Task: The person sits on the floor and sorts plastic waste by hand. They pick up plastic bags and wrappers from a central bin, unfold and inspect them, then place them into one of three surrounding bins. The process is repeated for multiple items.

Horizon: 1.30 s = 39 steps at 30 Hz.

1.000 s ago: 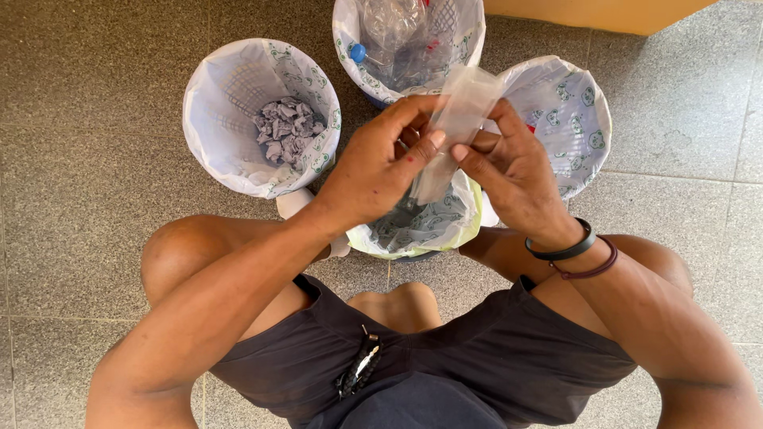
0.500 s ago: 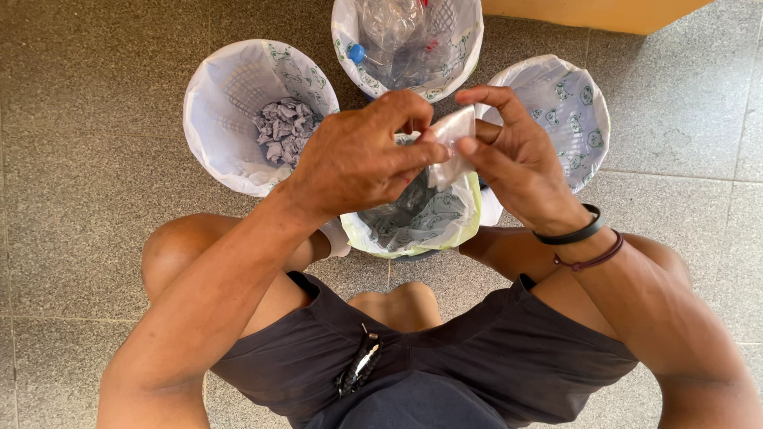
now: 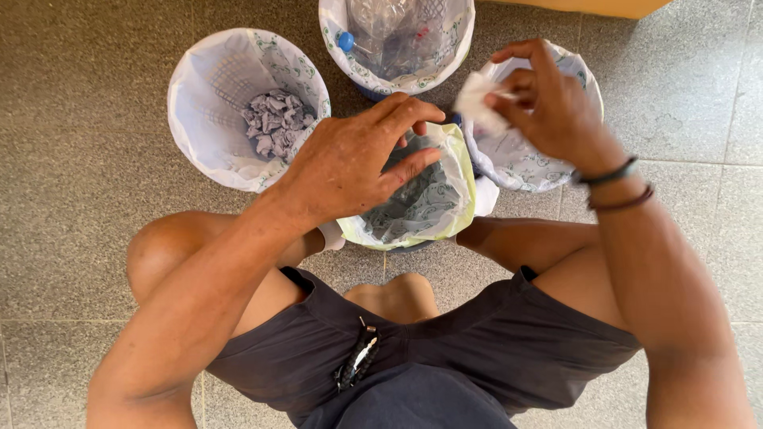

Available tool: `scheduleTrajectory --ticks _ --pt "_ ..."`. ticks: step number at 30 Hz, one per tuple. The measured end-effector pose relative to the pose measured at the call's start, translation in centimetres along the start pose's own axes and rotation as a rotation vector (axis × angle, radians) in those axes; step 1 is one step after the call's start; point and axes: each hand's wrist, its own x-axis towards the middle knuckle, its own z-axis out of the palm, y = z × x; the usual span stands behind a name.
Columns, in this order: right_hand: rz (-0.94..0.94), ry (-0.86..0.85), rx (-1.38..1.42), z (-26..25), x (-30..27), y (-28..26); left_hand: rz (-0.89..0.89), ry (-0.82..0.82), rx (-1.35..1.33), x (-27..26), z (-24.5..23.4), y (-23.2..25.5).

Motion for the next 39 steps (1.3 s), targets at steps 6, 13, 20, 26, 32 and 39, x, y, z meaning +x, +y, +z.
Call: scheduleTrajectory --ticks 6,13,20,26,32,39 --pt "0.736 -0.316 -0.273 0.7 -0.3 10.7 -0.030 -0.086 0.086 -0.3 -0.9 0.0" --pt "0.396 -0.368 -0.429 4.2 -0.6 4.0 0.040 -0.078 0.301 -0.7 -3.4 -0.6" --pt "-0.144 -0.677 -0.069 17.0 3.8 -1.5 -0.042 -0.011 0.258 -1.1 -5.5 -1.0" --pt "0.028 -0.738 -0.360 27.3 8.3 0.7 -0.097 -0.031 0.279 -1.5 -5.7 -1.3" --pt "0.124 -0.757 -0.469 31.1 10.1 1.3 -0.139 -0.085 0.228 -1.7 -6.4 -2.1" --pt "0.169 -0.757 -0.530 30.6 8.7 2.8 -0.111 -0.051 0.191 -1.7 -7.0 -2.5"
